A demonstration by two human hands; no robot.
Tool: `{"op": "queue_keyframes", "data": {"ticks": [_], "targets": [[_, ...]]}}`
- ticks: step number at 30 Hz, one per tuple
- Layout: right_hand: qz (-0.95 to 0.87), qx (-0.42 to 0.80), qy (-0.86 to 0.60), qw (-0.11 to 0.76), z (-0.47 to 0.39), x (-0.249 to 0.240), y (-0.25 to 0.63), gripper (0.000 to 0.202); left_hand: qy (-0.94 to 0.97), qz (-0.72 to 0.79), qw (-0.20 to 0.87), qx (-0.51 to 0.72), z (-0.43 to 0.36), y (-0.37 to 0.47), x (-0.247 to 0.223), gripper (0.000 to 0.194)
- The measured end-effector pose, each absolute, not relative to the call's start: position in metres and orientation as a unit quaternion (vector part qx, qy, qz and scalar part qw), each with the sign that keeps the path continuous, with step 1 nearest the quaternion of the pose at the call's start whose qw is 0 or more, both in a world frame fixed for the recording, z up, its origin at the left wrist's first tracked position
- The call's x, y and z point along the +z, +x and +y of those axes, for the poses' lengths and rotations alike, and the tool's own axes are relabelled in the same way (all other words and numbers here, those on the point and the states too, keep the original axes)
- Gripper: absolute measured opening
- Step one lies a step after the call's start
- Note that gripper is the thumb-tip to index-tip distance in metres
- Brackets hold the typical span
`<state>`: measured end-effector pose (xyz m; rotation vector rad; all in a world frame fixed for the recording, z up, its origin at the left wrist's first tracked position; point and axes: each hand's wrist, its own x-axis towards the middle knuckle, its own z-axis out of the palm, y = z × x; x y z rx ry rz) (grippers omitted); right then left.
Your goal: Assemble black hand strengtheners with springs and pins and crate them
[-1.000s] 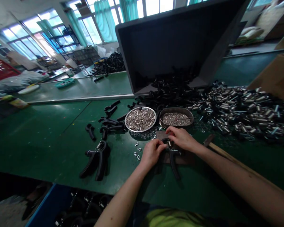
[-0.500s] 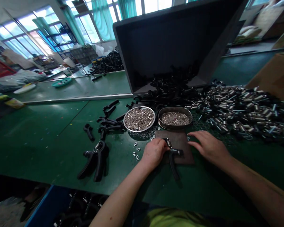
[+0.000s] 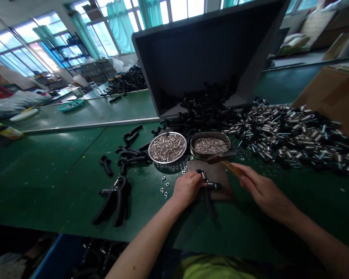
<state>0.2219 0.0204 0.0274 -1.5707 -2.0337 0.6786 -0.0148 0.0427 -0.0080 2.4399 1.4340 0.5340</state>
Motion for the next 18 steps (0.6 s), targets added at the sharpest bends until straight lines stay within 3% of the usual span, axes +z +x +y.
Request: {"op": "queue_keyframes", "data": {"ticks": [6, 10, 13, 16, 18], "targets": [[-0.758, 0.308, -0.534, 0.214, 0.027, 0.021, 0.208, 0.038, 0.833, 0.507, 0.137, 0.171, 0.038, -0.016, -0.003, 0.017], [-0.555, 0.438, -0.647, 0.286, -0.01, 0.007, 0.231, 0.051, 0.776, 0.573, 0.151, 0.216, 0.018, -0.023, -0.007, 0.031], [-0.431, 0.506, -0.681, 0.308, -0.038, -0.002, 0.234, 0.058, 0.734, 0.625, 0.169, 0.203, 0.007, -0.026, -0.012, 0.018], [-0.483, 0.497, -0.664, 0.282, -0.045, 0.002, 0.221, 0.052, 0.727, 0.635, 0.173, 0.197, 0.004, -0.025, -0.014, 0.01], [-0.588, 0.423, -0.629, 0.282, -0.038, 0.012, 0.21, 0.046, 0.728, 0.633, 0.171, 0.198, 0.005, -0.024, -0.014, 0.011]]}}
